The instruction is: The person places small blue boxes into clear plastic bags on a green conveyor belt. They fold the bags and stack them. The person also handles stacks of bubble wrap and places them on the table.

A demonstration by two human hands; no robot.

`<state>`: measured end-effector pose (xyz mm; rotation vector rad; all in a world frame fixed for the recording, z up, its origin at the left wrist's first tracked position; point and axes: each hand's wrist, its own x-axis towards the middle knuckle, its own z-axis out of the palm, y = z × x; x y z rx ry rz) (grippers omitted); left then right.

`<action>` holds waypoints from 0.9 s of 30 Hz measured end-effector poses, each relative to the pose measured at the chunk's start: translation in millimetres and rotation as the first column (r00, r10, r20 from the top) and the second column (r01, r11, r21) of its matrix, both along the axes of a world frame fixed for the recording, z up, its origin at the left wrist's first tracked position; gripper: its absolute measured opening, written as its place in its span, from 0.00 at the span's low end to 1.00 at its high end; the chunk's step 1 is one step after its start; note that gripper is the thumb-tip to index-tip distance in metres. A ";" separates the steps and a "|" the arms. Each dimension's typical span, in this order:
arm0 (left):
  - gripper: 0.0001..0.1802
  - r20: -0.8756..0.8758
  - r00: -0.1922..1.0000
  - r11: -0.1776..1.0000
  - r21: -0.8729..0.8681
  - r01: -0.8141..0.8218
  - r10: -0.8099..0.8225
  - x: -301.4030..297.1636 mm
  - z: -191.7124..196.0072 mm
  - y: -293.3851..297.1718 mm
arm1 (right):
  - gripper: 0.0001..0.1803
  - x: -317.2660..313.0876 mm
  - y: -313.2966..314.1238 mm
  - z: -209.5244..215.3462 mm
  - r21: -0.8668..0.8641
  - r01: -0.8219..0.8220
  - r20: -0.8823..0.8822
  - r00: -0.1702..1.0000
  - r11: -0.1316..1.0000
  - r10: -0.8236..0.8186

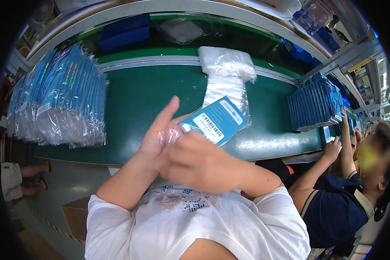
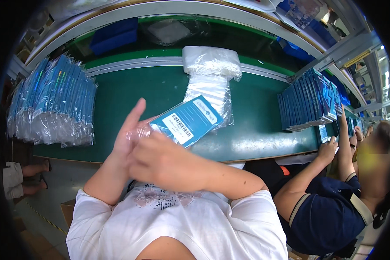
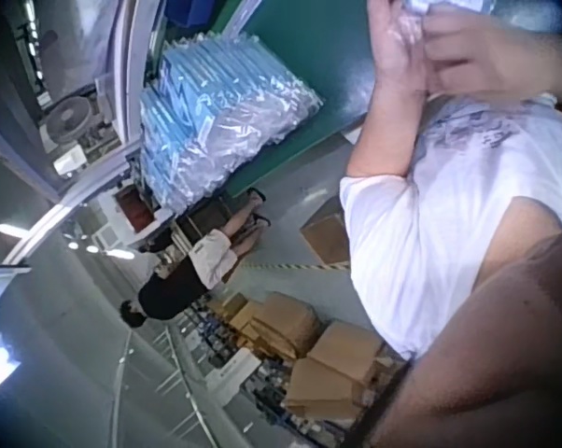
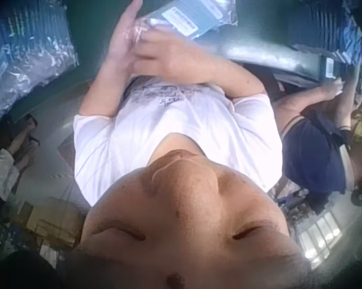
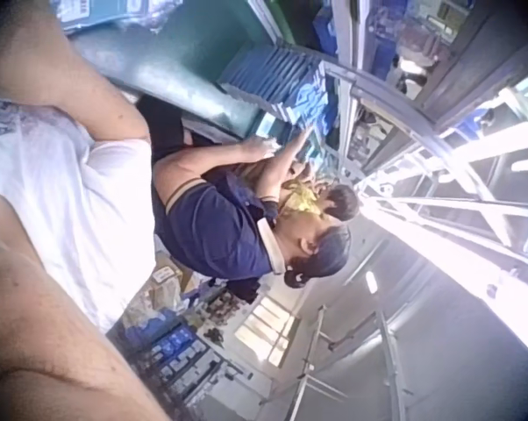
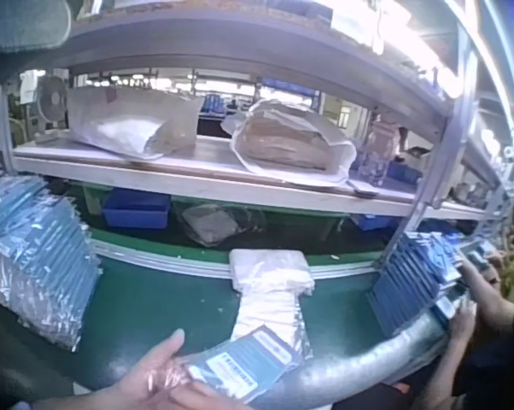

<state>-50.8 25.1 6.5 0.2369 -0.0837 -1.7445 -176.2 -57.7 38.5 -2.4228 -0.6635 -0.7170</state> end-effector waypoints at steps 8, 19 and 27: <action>0.39 0.417 0.806 0.897 -0.053 -0.439 0.420 4.9 8.3 27.4 | 0.10 -27.5 -11.5 15.0 0.679 -0.279 -0.169 0.841 0.679 0.514; 0.25 0.342 -0.902 0.223 -0.931 -0.288 0.264 88.5 137.2 108.9 | 0.05 -45.4 -38.8 -43.1 0.888 0.320 -0.311 0.947 0.330 -0.083; 0.19 0.184 -0.914 0.627 -0.678 -0.384 -0.361 112.5 100.6 107.0 | 0.05 -40.1 -40.4 -44.4 0.862 0.392 -0.384 0.919 0.321 -0.090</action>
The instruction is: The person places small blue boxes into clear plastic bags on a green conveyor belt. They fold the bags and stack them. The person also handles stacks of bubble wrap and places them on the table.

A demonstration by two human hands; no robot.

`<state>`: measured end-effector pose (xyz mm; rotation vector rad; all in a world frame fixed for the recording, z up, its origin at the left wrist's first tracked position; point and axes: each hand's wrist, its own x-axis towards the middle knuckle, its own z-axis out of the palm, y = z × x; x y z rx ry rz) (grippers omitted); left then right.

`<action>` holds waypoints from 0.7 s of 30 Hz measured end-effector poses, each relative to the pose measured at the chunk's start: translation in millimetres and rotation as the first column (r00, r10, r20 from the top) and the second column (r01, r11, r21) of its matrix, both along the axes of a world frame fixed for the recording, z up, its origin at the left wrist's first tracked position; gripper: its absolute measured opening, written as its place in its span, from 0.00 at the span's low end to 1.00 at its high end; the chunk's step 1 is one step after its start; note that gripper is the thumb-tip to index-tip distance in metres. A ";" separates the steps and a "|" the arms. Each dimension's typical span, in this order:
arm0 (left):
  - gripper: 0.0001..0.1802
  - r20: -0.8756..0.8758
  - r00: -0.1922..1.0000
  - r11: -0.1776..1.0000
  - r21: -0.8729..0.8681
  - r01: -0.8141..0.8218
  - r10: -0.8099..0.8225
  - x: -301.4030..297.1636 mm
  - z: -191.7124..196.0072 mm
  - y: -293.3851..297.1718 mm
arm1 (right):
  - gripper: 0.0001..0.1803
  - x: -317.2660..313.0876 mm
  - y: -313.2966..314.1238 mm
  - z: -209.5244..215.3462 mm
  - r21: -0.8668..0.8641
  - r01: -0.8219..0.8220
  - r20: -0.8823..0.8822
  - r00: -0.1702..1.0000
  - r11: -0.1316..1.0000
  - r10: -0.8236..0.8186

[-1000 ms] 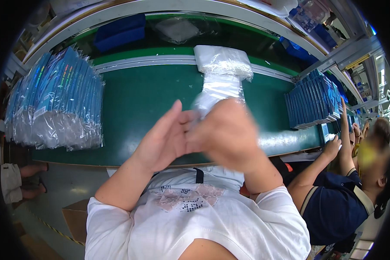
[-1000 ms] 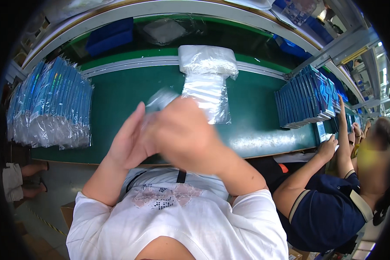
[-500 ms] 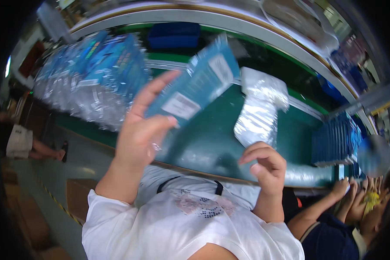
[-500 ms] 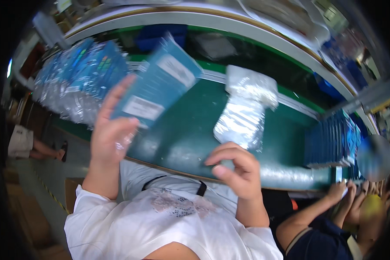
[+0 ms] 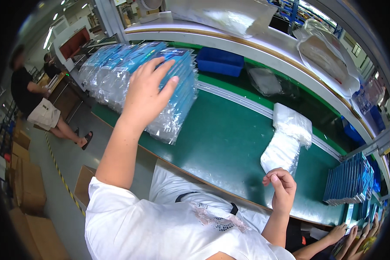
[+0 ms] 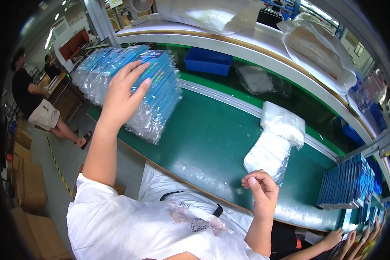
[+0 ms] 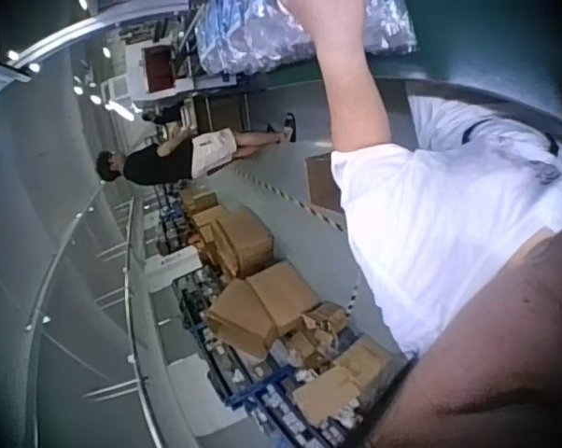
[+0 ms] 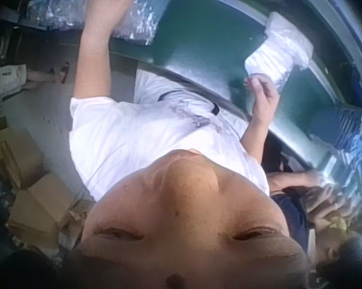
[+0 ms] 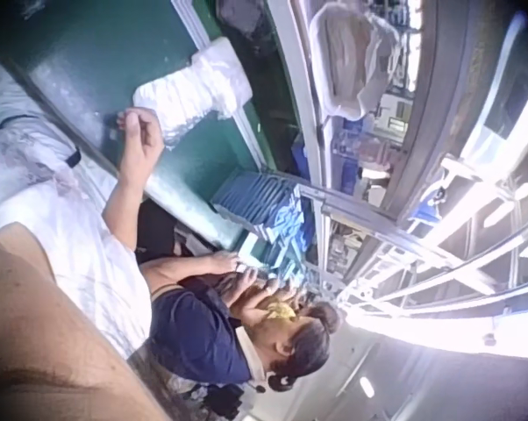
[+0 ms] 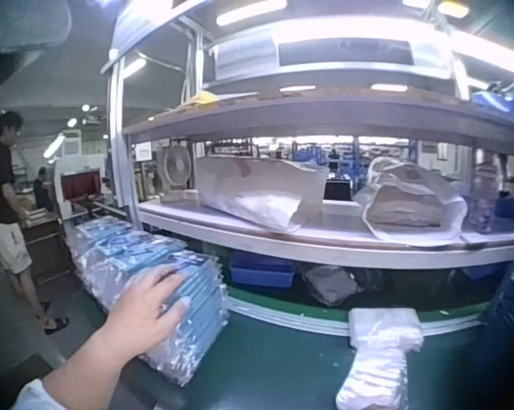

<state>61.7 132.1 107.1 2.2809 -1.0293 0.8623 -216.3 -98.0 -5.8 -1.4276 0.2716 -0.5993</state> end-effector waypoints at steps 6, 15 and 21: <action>0.25 0.216 0.972 0.995 -0.025 -0.095 0.098 16.8 -2.7 -0.7 | 0.05 12.4 6.5 -0.8 0.016 -0.072 -0.044 0.996 0.997 0.072; 0.22 0.107 0.982 0.845 -0.529 -0.076 0.155 28.3 23.1 64.2 | 0.09 27.5 22.7 -9.2 0.091 -0.107 -0.106 0.987 0.990 0.117; 0.26 -0.591 0.764 0.609 -0.713 -0.346 -0.258 77.0 -24.6 137.9 | 0.17 56.9 40.8 -9.3 0.109 -0.208 -0.124 0.967 0.972 0.221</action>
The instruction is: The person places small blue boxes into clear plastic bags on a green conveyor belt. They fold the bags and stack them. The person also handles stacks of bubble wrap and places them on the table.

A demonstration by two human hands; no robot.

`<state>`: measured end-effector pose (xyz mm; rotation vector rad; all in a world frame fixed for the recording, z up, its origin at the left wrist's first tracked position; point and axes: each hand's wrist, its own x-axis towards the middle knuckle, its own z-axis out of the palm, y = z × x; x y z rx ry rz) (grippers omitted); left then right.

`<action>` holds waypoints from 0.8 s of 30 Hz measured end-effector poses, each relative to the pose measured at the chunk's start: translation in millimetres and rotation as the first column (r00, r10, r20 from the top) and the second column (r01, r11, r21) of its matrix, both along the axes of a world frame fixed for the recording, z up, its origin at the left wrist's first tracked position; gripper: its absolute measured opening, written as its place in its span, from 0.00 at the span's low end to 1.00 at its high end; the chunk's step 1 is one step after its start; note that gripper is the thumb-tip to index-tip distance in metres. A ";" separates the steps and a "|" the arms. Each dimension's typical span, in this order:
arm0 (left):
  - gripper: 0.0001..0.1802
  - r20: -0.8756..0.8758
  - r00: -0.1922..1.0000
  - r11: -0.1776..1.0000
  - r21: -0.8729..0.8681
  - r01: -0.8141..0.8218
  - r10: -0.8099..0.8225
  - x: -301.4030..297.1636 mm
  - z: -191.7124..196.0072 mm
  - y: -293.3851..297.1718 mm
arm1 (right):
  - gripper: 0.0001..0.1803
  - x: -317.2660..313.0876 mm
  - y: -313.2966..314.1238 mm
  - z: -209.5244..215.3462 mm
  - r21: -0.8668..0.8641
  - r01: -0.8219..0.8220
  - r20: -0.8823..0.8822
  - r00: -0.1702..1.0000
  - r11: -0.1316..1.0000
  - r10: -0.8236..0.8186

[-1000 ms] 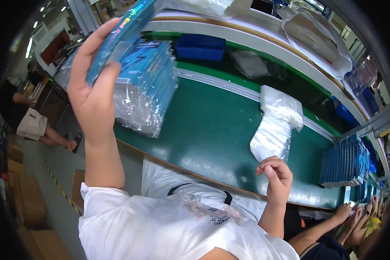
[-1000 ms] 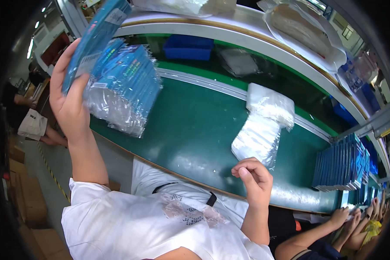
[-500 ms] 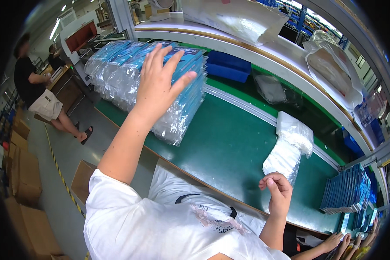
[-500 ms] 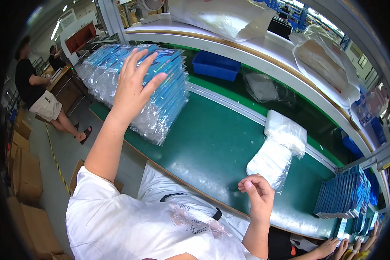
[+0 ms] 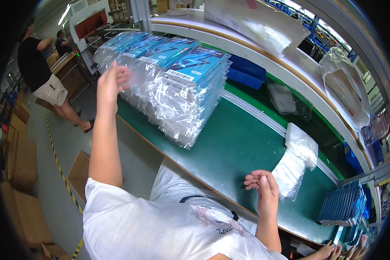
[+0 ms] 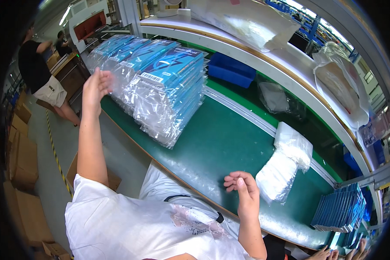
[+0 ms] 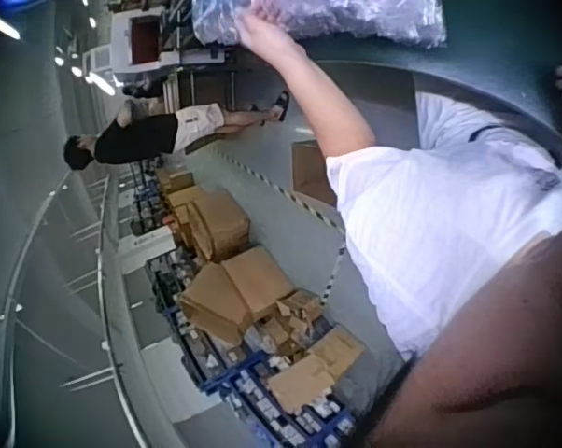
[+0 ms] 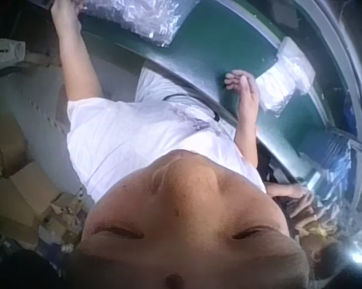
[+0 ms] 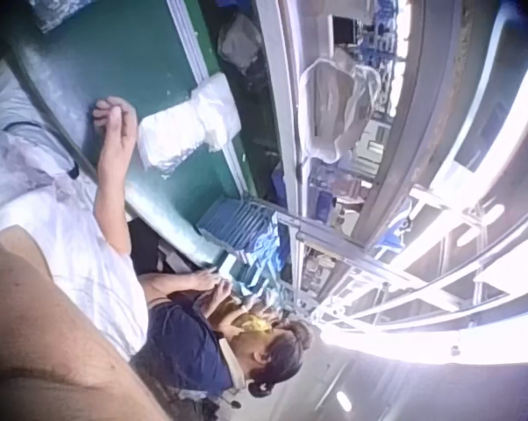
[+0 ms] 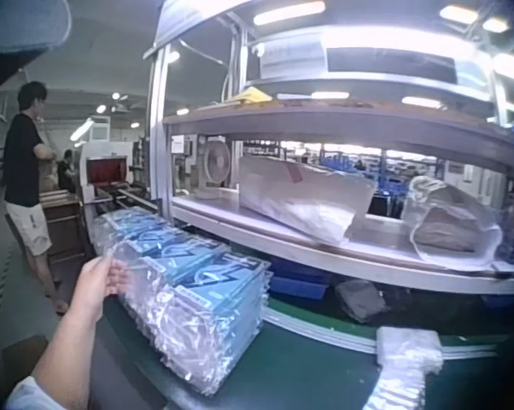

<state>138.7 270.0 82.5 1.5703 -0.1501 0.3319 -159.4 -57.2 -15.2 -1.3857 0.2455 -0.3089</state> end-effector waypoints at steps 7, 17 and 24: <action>0.24 -0.334 0.926 0.984 -0.044 0.170 -0.175 31.4 -92.0 7.2 | 0.33 68.3 20.7 -3.2 -0.015 -0.155 -0.141 0.978 0.988 0.152; 0.22 -0.356 0.750 0.816 -0.406 0.413 -0.557 59.9 -117.2 -27.4 | 0.48 145.1 70.3 19.4 -0.059 0.018 -0.030 0.999 0.998 -0.019; 0.22 -0.073 0.716 0.616 -0.573 0.540 -0.695 103.8 -92.0 -49.2 | 0.48 183.4 81.8 38.3 -0.060 0.194 0.128 0.974 0.979 -0.185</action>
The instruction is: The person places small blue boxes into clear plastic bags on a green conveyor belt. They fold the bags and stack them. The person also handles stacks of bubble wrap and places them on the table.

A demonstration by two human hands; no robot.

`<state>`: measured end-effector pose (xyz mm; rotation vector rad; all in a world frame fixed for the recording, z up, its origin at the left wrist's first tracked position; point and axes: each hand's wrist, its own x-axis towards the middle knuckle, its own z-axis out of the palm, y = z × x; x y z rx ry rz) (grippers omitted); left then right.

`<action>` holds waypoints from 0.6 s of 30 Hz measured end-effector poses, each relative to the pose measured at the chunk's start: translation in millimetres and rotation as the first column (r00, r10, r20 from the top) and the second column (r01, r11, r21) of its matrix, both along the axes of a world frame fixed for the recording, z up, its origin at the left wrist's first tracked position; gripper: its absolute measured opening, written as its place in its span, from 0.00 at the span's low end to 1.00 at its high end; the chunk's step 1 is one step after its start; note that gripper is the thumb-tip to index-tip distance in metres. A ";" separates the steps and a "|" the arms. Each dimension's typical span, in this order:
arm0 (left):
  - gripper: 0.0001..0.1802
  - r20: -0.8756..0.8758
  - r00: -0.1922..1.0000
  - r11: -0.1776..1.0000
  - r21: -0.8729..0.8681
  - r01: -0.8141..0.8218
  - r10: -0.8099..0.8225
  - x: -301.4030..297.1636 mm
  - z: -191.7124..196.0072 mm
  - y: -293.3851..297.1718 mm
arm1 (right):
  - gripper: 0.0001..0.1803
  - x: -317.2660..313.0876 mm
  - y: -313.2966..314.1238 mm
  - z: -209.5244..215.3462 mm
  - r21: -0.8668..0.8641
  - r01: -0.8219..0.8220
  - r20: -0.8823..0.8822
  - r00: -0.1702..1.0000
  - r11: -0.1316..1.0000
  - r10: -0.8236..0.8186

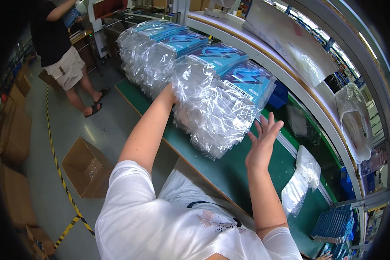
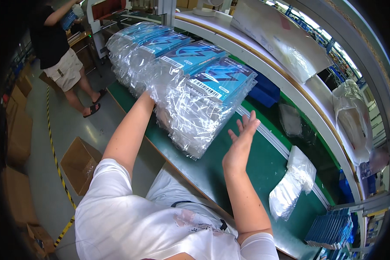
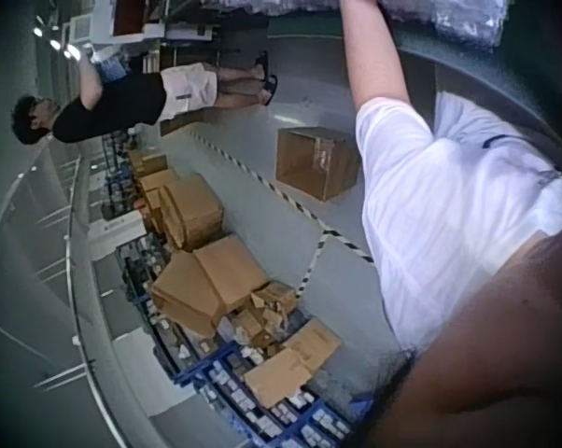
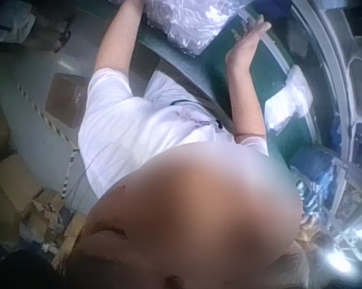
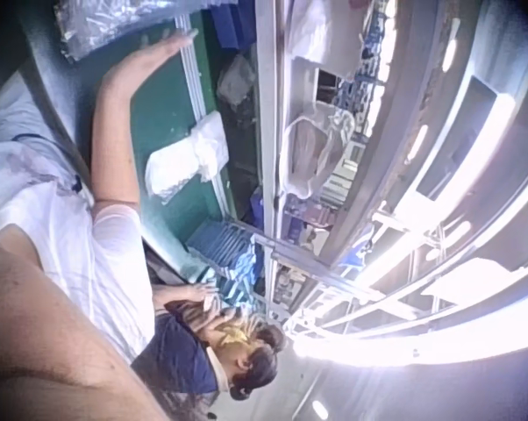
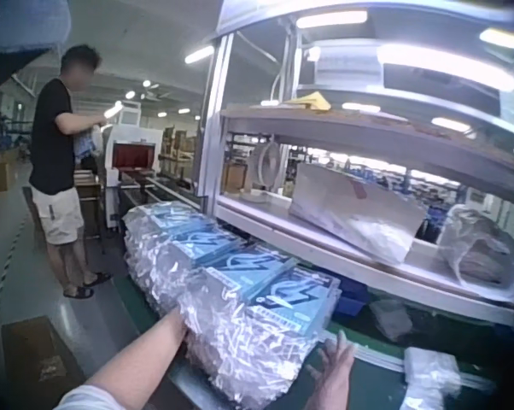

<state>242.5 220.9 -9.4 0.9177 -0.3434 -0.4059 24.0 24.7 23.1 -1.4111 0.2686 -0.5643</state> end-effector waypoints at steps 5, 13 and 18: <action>0.22 0.026 0.981 0.931 -0.311 0.193 -0.195 14.8 31.9 -13.7 | 0.48 27.8 7.7 3.7 -0.130 0.085 0.122 0.990 0.988 -0.069; 0.23 0.111 0.906 0.824 -0.382 0.418 -0.408 8.0 58.9 -26.0 | 0.39 52.1 12.0 32.2 -0.256 0.144 0.366 0.930 0.956 -0.042; 0.23 0.106 0.879 0.807 -0.358 0.470 -0.465 5.4 67.6 -36.2 | 0.38 56.9 9.4 37.1 -0.343 0.149 0.332 0.943 0.928 -0.028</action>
